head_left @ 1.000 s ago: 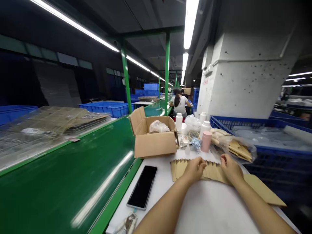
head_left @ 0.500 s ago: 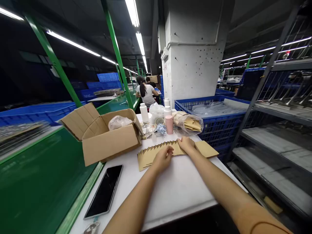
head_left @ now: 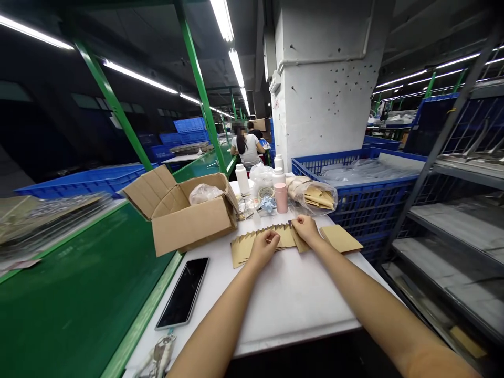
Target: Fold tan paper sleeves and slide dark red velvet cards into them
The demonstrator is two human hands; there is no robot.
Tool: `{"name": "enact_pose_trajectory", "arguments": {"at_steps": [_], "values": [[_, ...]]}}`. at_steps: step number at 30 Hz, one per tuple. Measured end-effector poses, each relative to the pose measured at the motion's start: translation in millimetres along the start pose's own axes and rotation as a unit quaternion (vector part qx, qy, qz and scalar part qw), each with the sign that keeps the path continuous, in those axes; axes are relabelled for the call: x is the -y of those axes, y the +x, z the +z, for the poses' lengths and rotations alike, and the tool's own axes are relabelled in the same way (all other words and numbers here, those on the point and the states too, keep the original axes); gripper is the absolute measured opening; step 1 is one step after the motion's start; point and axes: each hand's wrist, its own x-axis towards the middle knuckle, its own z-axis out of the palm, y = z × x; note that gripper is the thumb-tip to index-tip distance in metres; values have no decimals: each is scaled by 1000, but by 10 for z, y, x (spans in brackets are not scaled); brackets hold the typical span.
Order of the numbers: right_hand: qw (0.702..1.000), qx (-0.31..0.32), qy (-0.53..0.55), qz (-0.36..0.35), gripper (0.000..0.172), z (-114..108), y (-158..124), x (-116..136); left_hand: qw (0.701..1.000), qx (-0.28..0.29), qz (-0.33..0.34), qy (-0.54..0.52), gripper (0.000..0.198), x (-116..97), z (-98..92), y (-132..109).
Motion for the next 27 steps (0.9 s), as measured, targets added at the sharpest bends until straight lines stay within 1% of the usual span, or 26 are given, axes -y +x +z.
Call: {"name": "enact_pose_trajectory", "arguments": {"at_steps": [4, 8, 11, 16, 27], "values": [[988, 85, 124, -39, 26, 158, -162, 147, 999, -32, -21, -35, 25, -6, -30, 17], [971, 125, 194, -61, 23, 209, -260, 225, 997, -50, -29, -58, 22, -18, -73, 38], [965, 135, 217, -62, 23, 190, -273, 228, 996, -54, -35, -67, 20, -36, -84, 43], [959, 142, 238, -66, 23, 183, -278, 221, 995, -44, -36, -77, 17, -51, -73, 31], [957, 149, 235, -84, 23, 173, -254, 203, 994, -35, -51, -94, 16, -55, -65, 41]]}}
